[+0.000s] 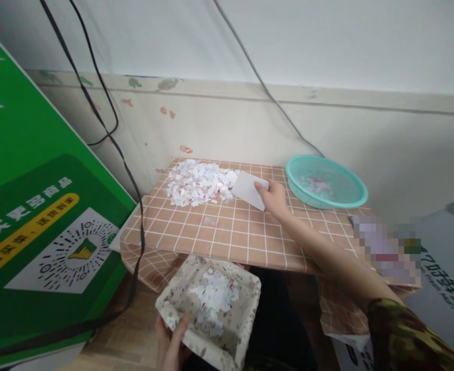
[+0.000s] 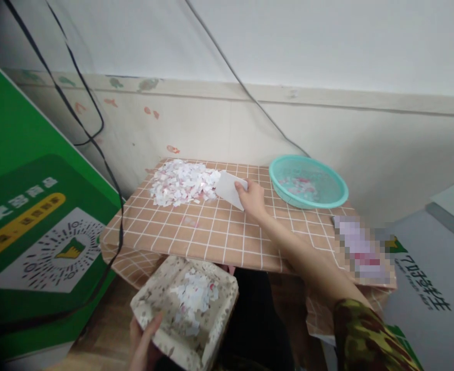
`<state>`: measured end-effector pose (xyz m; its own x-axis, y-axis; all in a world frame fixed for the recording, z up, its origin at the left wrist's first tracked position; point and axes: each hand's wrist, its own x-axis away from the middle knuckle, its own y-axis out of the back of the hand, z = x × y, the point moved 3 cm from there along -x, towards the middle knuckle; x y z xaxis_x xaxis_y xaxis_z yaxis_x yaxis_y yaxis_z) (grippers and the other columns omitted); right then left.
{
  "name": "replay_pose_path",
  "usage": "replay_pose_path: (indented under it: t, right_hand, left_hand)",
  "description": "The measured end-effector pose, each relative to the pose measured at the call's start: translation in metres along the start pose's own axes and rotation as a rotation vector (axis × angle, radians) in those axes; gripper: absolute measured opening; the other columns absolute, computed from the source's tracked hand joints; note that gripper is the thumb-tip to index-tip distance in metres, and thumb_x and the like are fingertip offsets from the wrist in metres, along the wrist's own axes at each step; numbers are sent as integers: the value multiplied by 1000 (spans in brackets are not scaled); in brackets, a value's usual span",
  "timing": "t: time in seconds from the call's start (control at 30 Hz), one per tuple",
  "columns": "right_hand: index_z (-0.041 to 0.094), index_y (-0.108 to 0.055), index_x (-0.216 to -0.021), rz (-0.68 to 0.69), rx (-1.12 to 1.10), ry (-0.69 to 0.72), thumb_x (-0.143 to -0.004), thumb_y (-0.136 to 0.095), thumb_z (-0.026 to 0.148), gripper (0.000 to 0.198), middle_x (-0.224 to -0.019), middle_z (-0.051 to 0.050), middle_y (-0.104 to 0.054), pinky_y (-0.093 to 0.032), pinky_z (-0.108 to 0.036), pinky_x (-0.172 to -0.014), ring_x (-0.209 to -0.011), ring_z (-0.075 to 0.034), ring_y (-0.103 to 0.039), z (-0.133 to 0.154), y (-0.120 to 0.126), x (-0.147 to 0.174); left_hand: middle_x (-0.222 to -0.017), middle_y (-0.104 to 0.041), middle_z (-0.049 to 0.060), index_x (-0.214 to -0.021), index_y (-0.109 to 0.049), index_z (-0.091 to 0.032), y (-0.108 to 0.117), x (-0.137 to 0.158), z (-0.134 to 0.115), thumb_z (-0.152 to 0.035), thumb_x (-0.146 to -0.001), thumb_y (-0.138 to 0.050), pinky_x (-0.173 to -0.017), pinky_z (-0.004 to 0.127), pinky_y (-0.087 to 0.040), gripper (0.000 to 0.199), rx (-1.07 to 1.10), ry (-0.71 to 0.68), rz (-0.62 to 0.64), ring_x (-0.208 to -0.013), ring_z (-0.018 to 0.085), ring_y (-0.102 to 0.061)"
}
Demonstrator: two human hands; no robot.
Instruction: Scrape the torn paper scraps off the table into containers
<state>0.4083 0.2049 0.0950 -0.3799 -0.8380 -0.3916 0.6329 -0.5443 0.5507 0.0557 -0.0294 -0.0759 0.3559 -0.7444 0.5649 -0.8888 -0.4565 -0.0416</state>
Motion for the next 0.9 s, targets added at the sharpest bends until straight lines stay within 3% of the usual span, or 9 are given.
replay_pose_path:
  t: [0.1,0.2,0.37,0.53,0.63,0.73,0.83,0.9]
  right_hand:
    - [16,-68,-81,90,-247,-69,-79,-61,57,42,-76,-8,-70,-44,-31,-58,-67,-22,-60,-9,-11,-5]
    - [16,-68,-84,134,-463,-148,-75,-66,60,45,-76,-6,-69,-44,-29,-55,-63,-19,-59,-17,-15,1]
    - [16,-68,-83,283,-593,-182,-71,-73,59,45,-73,-4,-67,-43,-27,-52,-60,-16,-56,-17,-15,12]
    - [17,-67,-81,286,-654,-196,-73,-73,60,44,-68,-1,-65,-42,-26,-48,-55,-14,-53,-8,-9,15]
    - [17,-68,-79,363,-531,-63,-78,-68,59,42,-67,-2,-65,-41,-26,-50,-56,-14,-54,4,-5,21]
    - [18,-72,-82,391,-256,196,-88,-60,52,37,-69,-3,-68,-40,-26,-53,-58,-14,-57,17,3,30]
    - [21,-74,-93,275,-1,419,-93,-54,46,32,-76,-4,-72,-41,-27,-59,-60,-14,-60,23,13,36]
    - [21,-75,-92,157,126,436,-93,-52,47,35,-69,-4,-71,-40,-28,-59,-57,-15,-60,22,17,37]
  left_hand:
    - [-126,-63,16,-145,-38,-24,-4,-6,-1,-58,-68,-74,-80,48,-57,91,-41,-18,-25,-99,35,-69]
    - [-125,-64,15,-140,-43,-20,-9,-11,-2,-59,-68,-73,-89,47,-54,87,-81,-114,-43,-109,36,-65]
    - [-135,-57,16,-140,-44,-19,-18,-6,-6,-54,-75,-68,-104,52,-42,78,-130,-185,-90,-125,37,-53]
    - [-133,-59,12,-139,-46,-23,-24,3,-13,-52,-79,-65,-109,53,-36,69,-149,-194,-64,-128,36,-51]
    - [-131,-60,13,-138,-46,-21,-23,1,-14,-52,-78,-65,-105,52,-40,70,-154,-178,-39,-125,37,-53]
    - [-132,-59,13,-138,-45,-20,-21,-4,-14,-53,-79,-65,-106,51,-40,70,-183,-189,-31,-126,36,-52]
    - [-136,-56,12,-140,-44,-22,-19,-7,-13,-53,-82,-63,-109,50,-36,69,-189,-204,-21,-130,35,-48]
    - [-140,-53,12,-141,-43,-23,-18,-8,-12,-54,-84,-62,-111,50,-34,68,-175,-204,-6,-133,34,-45]
